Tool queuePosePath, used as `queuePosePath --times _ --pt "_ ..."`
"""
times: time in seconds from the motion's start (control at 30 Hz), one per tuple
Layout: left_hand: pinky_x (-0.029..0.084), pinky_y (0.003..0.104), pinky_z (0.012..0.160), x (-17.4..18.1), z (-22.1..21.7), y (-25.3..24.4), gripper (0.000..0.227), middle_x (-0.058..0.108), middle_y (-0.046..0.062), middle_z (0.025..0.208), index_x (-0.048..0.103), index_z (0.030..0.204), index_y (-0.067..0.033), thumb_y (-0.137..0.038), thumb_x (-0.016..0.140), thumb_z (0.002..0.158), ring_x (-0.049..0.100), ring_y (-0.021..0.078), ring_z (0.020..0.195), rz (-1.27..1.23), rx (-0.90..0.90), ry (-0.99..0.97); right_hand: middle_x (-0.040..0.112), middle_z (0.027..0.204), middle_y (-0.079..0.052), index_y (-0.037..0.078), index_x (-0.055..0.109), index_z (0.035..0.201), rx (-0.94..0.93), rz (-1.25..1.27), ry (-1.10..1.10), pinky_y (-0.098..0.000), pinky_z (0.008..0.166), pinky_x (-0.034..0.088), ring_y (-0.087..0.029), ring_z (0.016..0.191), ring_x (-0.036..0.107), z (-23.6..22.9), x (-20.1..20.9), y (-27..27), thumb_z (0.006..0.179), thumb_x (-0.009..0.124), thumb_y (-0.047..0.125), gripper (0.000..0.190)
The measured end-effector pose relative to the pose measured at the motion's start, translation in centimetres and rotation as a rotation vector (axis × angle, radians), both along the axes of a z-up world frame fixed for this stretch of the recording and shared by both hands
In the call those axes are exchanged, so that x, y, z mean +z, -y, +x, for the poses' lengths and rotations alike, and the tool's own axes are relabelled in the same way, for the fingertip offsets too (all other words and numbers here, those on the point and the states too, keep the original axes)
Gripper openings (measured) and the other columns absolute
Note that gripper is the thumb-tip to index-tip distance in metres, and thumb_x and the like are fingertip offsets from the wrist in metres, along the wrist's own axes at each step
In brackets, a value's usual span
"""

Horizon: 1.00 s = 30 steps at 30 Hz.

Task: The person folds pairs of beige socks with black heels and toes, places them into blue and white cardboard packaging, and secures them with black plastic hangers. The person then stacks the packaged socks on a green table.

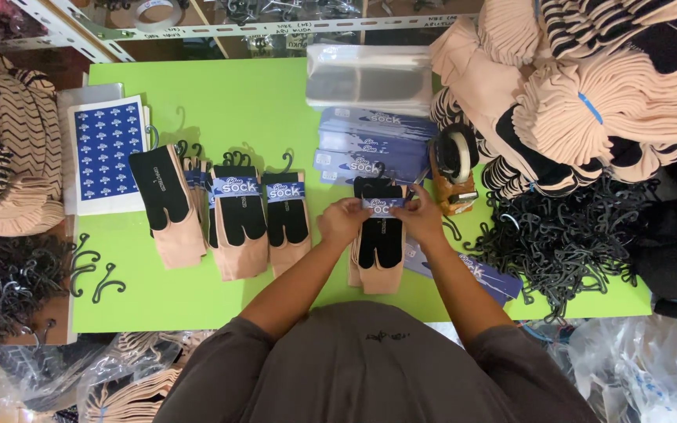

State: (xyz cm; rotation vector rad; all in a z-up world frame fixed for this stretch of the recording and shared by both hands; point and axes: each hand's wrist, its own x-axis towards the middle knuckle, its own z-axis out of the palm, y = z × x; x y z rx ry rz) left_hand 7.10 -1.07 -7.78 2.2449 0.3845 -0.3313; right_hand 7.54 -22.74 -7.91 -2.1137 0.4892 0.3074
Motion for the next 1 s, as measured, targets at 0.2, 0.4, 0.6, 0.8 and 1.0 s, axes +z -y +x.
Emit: queuePosePath --times 0.2,0.4,0.6,0.8,1.0 --pt "0.057 0.028 0.08 1.6 -0.7 1.3 0.064 0.074 0.006 0.091 0.07 0.124 -0.0014 -0.018 0.096 0.068 0.07 0.0136 0.081 -0.864 0.369 0.089 0.06 0.072 0.004 0.012 0.073 0.087 -0.074 0.633 0.148 -0.0183 0.059 0.042 -0.006 0.068 0.057 -1.4 11.5 -2.1 0.074 0.089 0.011 0.021" --pt "0.039 0.04 0.112 13.3 0.0 -2.6 0.06 0.066 0.007 0.115 0.071 0.133 -0.0171 -0.011 0.09 0.077 0.059 0.0235 0.114 -0.724 -0.191 0.605 0.071 0.097 -0.003 0.008 0.069 0.12 0.227 0.812 0.311 -0.0282 0.089 0.053 -0.011 0.095 0.067 -0.3 13.0 0.2 0.083 0.081 -0.004 0.041" --pt "0.042 0.043 0.095 6.8 -2.5 -4.0 0.045 0.068 -0.004 0.127 0.07 0.131 -0.0305 -0.017 0.064 0.088 0.059 0.0266 0.122 0.023 -0.643 1.027 0.062 0.137 -0.005 0.028 0.071 0.104 0.789 -0.171 0.932 -0.0463 0.104 0.036 -0.031 0.127 0.055 -1.9 13.6 -1.2 0.072 0.069 0.01 0.037" --pt "0.043 0.039 0.094 3.0 -6.5 -5.4 0.033 0.07 -0.01 0.128 0.071 0.124 -0.031 -0.019 0.054 0.098 0.057 0.02 0.127 0.151 -0.888 0.743 0.061 0.125 -0.01 0.019 0.071 0.12 1.013 -0.041 0.477 -0.049 0.094 0.054 -0.04 0.112 0.064 -5.6 7.9 -0.4 0.077 0.061 -0.001 0.048" --pt "0.06 0.046 0.084 1.1 -7.4 -4.0 0.029 0.052 0.007 0.144 0.072 0.121 -0.0245 -0.034 0.069 0.094 0.068 0.0372 0.11 -0.006 -0.717 0.548 0.065 0.131 -0.006 0.015 0.071 0.122 0.744 -0.152 0.281 -0.0466 0.086 0.06 -0.034 0.099 0.073 -5.7 5.9 -1.4 0.081 0.082 0.029 0.044"
